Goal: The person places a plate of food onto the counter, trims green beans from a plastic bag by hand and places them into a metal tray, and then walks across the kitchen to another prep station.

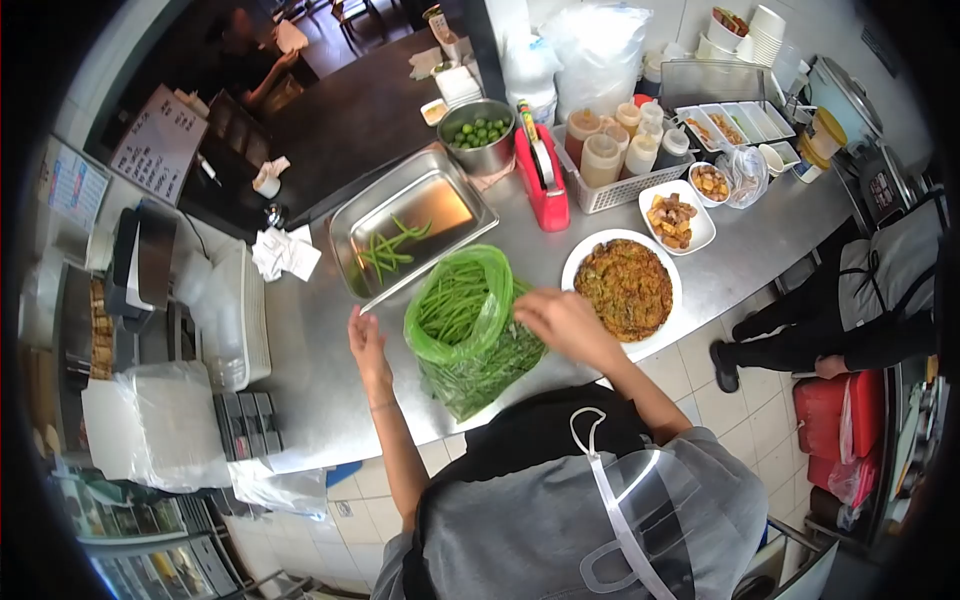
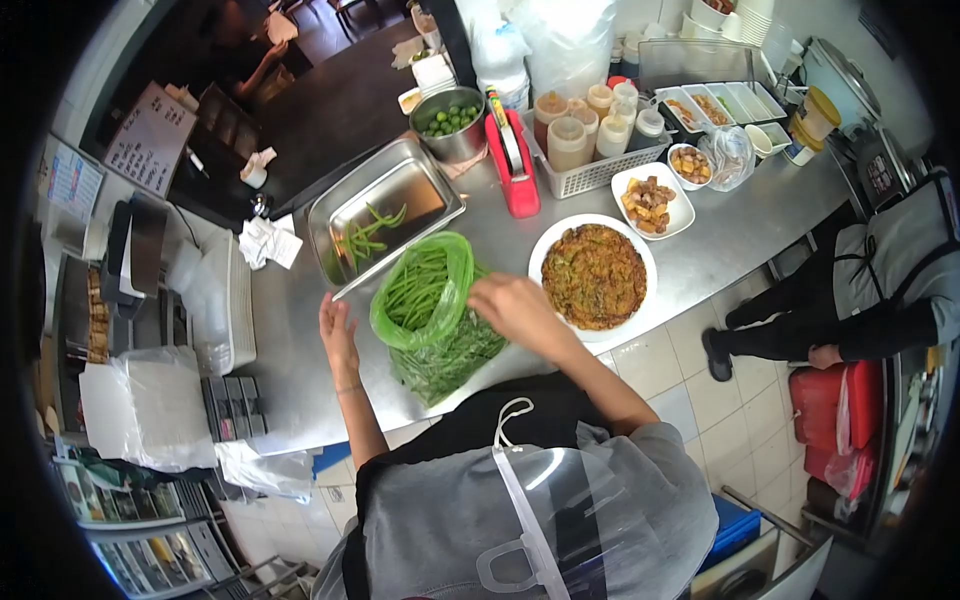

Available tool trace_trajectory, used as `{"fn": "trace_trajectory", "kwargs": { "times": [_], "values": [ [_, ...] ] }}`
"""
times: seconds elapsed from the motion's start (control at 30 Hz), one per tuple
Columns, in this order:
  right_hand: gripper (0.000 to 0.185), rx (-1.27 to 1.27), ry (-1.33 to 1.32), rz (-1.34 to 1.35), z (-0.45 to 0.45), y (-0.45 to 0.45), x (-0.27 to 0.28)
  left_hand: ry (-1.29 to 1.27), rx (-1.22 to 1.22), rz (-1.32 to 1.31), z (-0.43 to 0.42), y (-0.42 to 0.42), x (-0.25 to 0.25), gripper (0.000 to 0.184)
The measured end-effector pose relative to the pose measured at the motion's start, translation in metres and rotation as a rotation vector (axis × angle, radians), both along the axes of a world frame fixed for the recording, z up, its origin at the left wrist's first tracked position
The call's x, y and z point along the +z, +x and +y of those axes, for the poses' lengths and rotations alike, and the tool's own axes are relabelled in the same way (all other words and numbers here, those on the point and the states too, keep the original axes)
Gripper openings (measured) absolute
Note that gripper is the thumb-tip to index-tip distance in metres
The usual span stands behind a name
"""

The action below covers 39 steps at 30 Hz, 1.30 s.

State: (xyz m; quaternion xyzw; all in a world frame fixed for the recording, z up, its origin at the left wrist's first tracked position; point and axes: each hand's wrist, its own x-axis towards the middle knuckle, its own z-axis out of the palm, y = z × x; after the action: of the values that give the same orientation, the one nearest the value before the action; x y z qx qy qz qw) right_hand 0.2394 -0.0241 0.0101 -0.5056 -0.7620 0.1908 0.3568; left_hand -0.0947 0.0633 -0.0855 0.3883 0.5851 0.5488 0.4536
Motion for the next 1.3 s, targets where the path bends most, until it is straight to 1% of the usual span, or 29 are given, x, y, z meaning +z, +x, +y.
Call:
{"fn": "trace_trajectory", "kwargs": {
  "times": [0.03, 0.07, 0.13, 0.17, 0.2, 0.23, 0.3, 0.33, 0.4, 0.43, 0.5, 0.53, 0.6, 0.63, 0.67, 0.7, 0.73, 0.77, 0.8, 0.83, 0.9, 0.93, 0.97, 1.03, 1.07, 1.1, 1.17, 1.2, 1.3],
  "values": [
    [0.016, -0.122, -0.056, -0.005, 0.000, 0.003, 0.003, -0.042, 0.013, 0.018, -0.022, -0.003, -0.009, 0.055],
    [0.016, -0.110, -0.062, -0.005, 0.001, 0.005, 0.001, -0.079, 0.025, 0.038, -0.041, -0.008, -0.016, 0.054],
    [0.016, -0.168, -0.083, -0.053, 0.003, 0.006, -0.003, -0.029, -0.105, 0.265, -0.067, -0.025, -0.063, 0.046],
    [0.016, -0.164, -0.076, -0.057, 0.003, 0.003, -0.005, 0.041, -0.185, 0.584, -0.076, -0.029, -0.086, 0.039],
    [0.015, -0.120, -0.080, -0.078, 0.001, -0.001, -0.008, 0.236, -0.334, 1.129, -0.086, -0.023, -0.071, 0.033],
    [0.015, -0.078, -0.081, -0.100, 0.000, -0.006, -0.009, 0.157, -0.277, 1.095, -0.091, -0.014, -0.076, 0.025],
    [0.015, -0.050, -0.007, -0.063, 0.001, -0.021, -0.009, -0.006, -0.068, 0.324, -0.099, -0.002, -0.074, 0.016],
    [0.015, 0.006, -0.007, -0.044, 0.002, -0.028, -0.011, 0.009, -0.064, 0.322, -0.098, -0.003, -0.068, 0.016],
    [0.015, 0.067, -0.008, -0.022, 0.002, -0.043, -0.011, 0.021, 0.129, -0.357, -0.104, -0.007, -0.054, 0.015],
    [0.015, 0.113, -0.003, -0.003, 0.002, -0.050, -0.009, 0.027, 0.130, -0.353, -0.108, -0.012, -0.045, 0.015],
    [0.016, 0.148, 0.011, 0.026, 0.000, -0.069, -0.006, 0.090, 0.333, -0.480, -0.112, -0.030, -0.023, 0.020],
    [0.018, 0.236, -0.072, 0.096, -0.003, -0.078, -0.003, 0.050, 0.321, -0.482, -0.115, -0.046, -0.013, 0.025],
    [0.026, 0.365, -0.180, 0.256, -0.013, -0.096, 0.003, -0.027, 0.308, -0.313, -0.130, -0.038, 0.059, 0.024],
    [0.032, 0.403, -0.204, 0.346, -0.019, -0.106, 0.006, -0.024, 0.253, -0.254, -0.136, -0.037, 0.077, 0.023],
    [0.036, 0.423, -0.134, 0.398, -0.024, -0.118, 0.006, -0.003, -0.083, -0.188, -0.144, -0.043, 0.091, 0.021],
    [0.041, 0.438, -0.063, 0.447, -0.029, -0.128, 0.006, 0.023, -0.283, -0.081, -0.145, -0.039, 0.103, 0.019],
    [0.041, 0.374, -0.069, 0.448, -0.034, -0.136, 0.008, -0.016, -0.417, -0.021, -0.147, -0.035, 0.112, 0.021],
    [0.038, 0.381, 0.050, 0.487, -0.036, -0.144, 0.010, -0.044, -0.547, 0.044, -0.148, -0.030, 0.121, 0.024],
    [0.035, 0.393, 0.173, 0.524, -0.039, -0.149, 0.012, -0.062, -0.668, 0.001, -0.146, -0.024, 0.131, 0.029],
    [0.035, 0.346, 0.181, 0.529, -0.038, -0.148, 0.004, -0.044, -0.722, 0.056, -0.141, -0.023, 0.132, 0.026],
    [0.026, 0.542, -0.242, 0.363, -0.031, -0.144, -0.016, -0.071, -0.729, 0.046, -0.133, -0.013, 0.148, 0.021],
    [0.019, 0.465, -0.163, 0.523, -0.037, -0.139, -0.011, -0.069, -0.766, 0.047, -0.126, -0.016, 0.147, 0.021],
    [0.019, 0.430, -0.158, 0.518, -0.043, -0.128, -0.005, -0.060, -0.809, 0.079, -0.119, -0.021, 0.141, 0.021],
    [0.023, 0.427, -0.513, 0.441, -0.056, -0.104, 0.014, -0.056, -0.877, 0.097, -0.106, -0.021, 0.128, 0.021],
    [0.030, 0.443, -0.527, 0.457, -0.065, -0.099, 0.006, -0.071, -0.980, 0.168, -0.101, -0.018, 0.122, 0.019],
    [0.030, 0.416, -0.537, 0.465, -0.076, -0.095, 0.001, -0.088, -1.080, 0.243, -0.098, -0.014, 0.116, 0.018],
    [0.037, 0.476, -0.324, 0.766, -0.103, -0.087, -0.007, -0.088, -1.200, 0.194, -0.099, 0.010, 0.112, 0.017],
    [0.037, 0.455, -0.327, 0.770, -0.119, -0.082, -0.012, -0.073, -1.295, 0.149, -0.101, 0.025, 0.110, 0.015],
    [0.046, 0.273, -0.145, 1.504, -0.167, -0.052, -0.025, -0.125, -1.404, 0.052, -0.106, 0.066, 0.096, 0.017]
  ]
}}
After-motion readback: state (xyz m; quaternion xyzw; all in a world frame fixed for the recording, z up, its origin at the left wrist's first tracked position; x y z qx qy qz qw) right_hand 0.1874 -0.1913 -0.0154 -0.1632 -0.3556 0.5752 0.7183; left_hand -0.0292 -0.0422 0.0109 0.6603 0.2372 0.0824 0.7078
